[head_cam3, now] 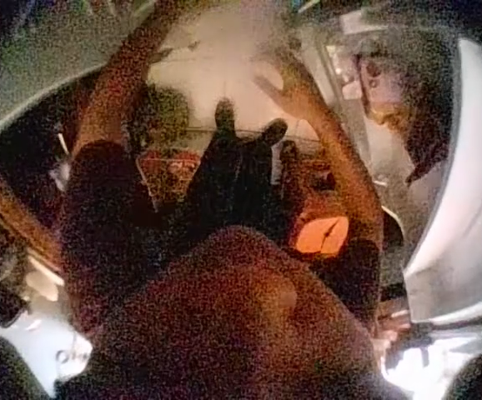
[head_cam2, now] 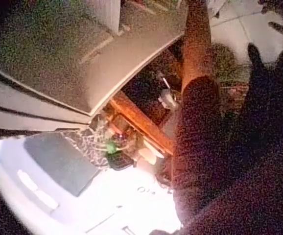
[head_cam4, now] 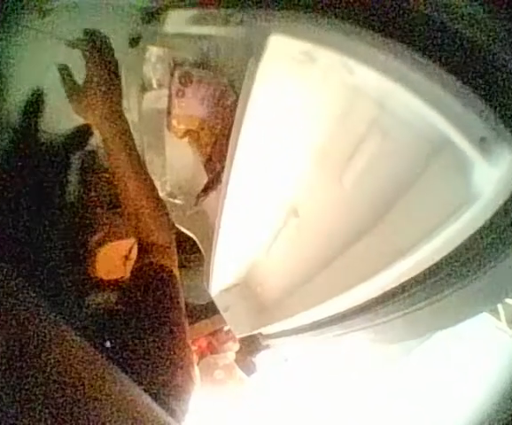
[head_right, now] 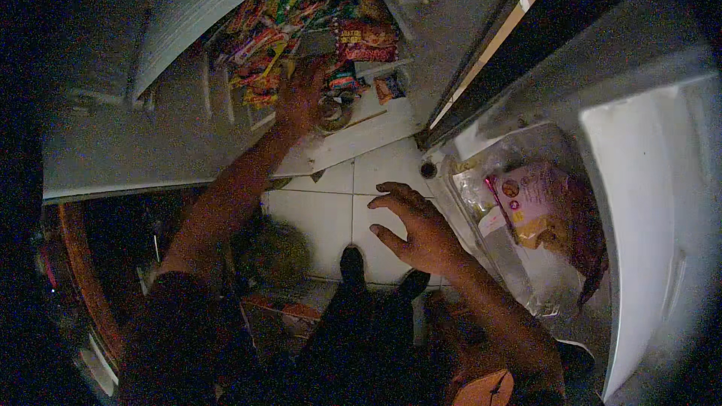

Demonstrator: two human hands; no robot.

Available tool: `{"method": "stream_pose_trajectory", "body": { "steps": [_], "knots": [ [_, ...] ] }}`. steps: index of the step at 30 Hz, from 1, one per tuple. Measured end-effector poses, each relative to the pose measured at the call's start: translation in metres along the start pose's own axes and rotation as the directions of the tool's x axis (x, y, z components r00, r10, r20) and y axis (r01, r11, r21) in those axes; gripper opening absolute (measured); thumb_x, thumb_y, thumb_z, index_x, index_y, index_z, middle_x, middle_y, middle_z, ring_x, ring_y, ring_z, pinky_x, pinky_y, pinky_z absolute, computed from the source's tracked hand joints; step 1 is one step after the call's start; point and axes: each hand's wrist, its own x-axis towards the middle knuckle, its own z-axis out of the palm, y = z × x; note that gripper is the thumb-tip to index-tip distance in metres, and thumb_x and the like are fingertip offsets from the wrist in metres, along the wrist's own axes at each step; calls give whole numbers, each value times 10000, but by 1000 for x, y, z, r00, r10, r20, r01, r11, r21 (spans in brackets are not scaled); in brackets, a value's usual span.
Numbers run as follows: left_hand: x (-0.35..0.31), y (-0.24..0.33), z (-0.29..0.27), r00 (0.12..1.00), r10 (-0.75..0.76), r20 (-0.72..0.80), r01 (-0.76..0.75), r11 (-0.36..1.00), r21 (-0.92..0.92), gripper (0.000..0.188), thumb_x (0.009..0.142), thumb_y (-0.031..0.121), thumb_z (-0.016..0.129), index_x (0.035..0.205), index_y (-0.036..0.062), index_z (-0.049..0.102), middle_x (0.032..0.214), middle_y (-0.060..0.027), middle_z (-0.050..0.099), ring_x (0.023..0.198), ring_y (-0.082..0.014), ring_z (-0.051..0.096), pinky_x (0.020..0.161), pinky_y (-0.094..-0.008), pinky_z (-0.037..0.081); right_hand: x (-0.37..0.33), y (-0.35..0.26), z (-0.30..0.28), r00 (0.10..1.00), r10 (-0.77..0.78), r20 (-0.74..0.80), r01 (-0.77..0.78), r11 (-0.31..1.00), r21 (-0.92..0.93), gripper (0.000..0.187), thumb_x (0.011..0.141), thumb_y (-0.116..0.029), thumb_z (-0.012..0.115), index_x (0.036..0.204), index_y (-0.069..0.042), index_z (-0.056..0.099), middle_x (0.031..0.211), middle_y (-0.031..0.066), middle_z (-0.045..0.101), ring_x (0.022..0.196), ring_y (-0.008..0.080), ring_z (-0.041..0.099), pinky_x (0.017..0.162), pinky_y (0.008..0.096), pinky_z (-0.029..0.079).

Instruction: Taking instant noodle packets from a refrigerator and placing them onto a display shelf.

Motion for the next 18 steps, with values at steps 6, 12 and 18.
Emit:
{"method": "stream_pose_trajectory", "body": {
  "steps": [6, 12, 18],
  "knots": [
    [-12, -10, -4, 981, 64, 184, -87, 989, 120, 526, 848, 172, 566, 1366, 127, 481, 1350, -117, 558, 1280, -300, 503, 1163, -579, 208, -1, 8, 2, 1000, -2, -6, 2, 998, 66, 312, 875, -168, 707, 1147, -97, 571, 1303, 170, 527, 1222, 349, 529, 1027, 423, 437],
    [-17, -13, -24, 981, 22, 192, -45, 992, 114, 409, 846, 162, 571, 1254, 143, 553, 1267, -110, 595, 1262, -291, 517, 1164, -538, 228, 4, 9, 7, 1000, 22, -21, -19, 989, 144, 305, 869, -140, 715, 1135, -86, 575, 1274, 161, 541, 1225, 329, 528, 1043, 409, 427],
    [-19, -13, -22, 993, 52, 104, -58, 997, 55, 395, 878, 148, 565, 1267, 106, 515, 1354, -137, 550, 1306, -294, 486, 1166, -548, 219, 7, 10, 23, 997, 76, -2, -73, 972, 224, 313, 859, -112, 724, 1134, -87, 577, 1217, 134, 563, 1198, 299, 545, 1039, 390, 431]
  ]
}}
